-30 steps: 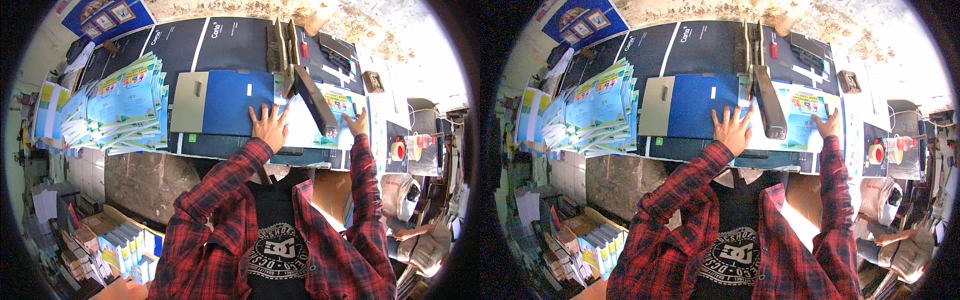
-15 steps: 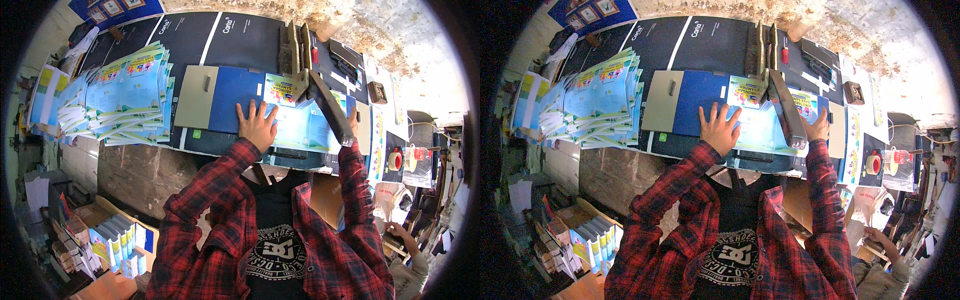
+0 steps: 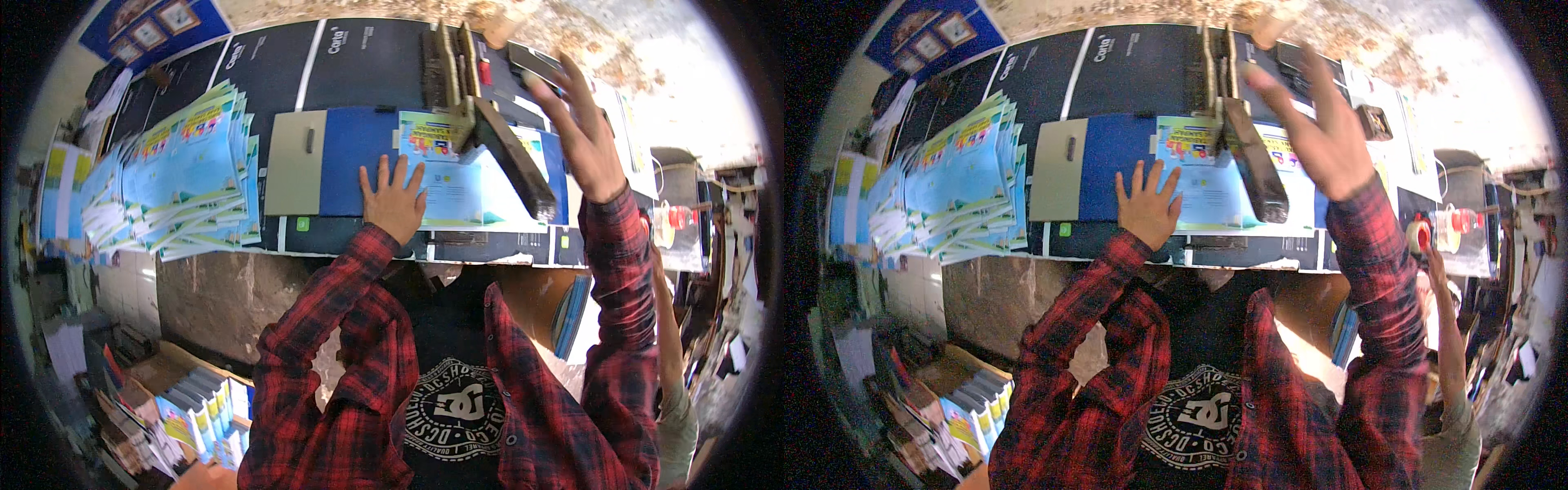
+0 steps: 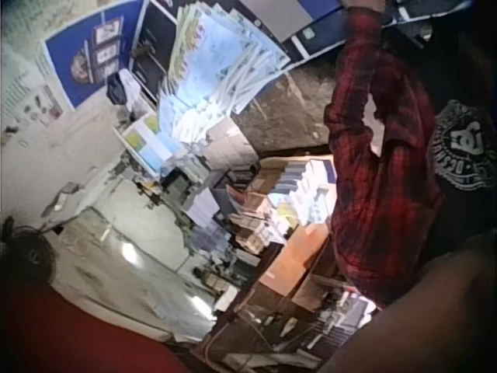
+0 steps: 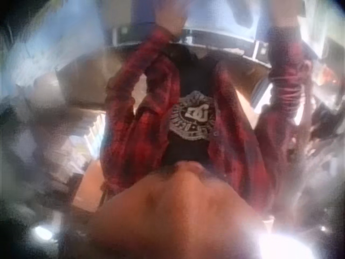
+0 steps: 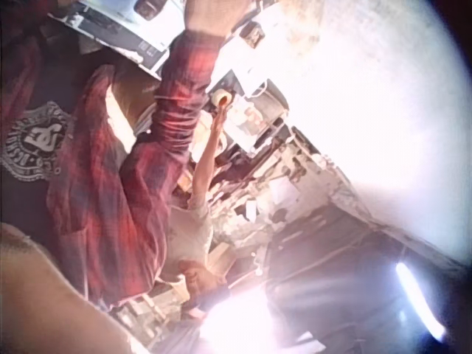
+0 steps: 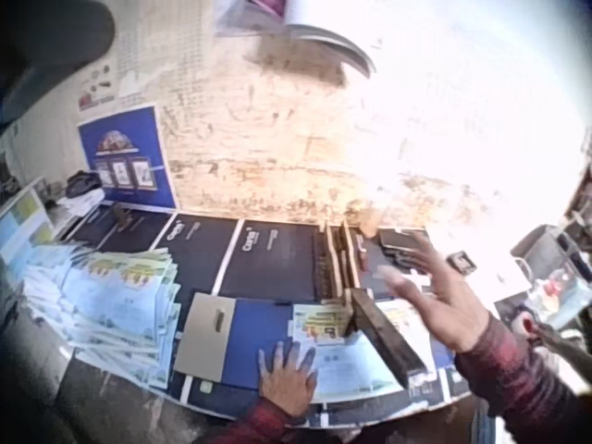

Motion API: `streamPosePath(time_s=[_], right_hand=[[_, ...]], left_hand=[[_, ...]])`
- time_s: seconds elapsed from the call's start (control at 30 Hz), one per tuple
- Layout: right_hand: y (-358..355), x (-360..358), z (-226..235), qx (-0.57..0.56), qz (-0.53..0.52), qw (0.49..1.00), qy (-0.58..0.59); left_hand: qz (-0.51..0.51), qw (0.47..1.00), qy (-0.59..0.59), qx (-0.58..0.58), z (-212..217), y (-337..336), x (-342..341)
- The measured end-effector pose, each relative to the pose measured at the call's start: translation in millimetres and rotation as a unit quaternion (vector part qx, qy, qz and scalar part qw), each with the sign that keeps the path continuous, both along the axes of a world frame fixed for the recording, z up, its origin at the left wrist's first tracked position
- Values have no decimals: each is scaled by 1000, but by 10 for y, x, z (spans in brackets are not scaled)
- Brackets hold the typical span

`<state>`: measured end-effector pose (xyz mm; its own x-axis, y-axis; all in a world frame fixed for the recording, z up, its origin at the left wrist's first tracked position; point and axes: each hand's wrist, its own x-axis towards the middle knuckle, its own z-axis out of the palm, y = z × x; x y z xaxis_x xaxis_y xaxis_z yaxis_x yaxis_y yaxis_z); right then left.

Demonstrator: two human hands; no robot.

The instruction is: The person operates a manual book binding machine to staple and fold printed booklets. They place a folded sheet into the machine, pull the lever to secure the spine, and then remove the finished booklet to place it on a stack.

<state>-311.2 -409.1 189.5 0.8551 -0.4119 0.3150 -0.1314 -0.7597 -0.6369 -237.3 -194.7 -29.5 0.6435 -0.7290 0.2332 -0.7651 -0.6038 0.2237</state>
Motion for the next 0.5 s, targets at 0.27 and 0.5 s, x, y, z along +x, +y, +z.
streamPosePath(time_s=[0.27, 0.5], right_hand=[[773, -464, -968, -182, 16, 976, 115], [784, -337, -1040, -144, 36, 986, 70]], left_hand=[[-1, 1000, 2, -7, 29, -64, -52], [20, 999, 5, -28, -17, -4, -50]])
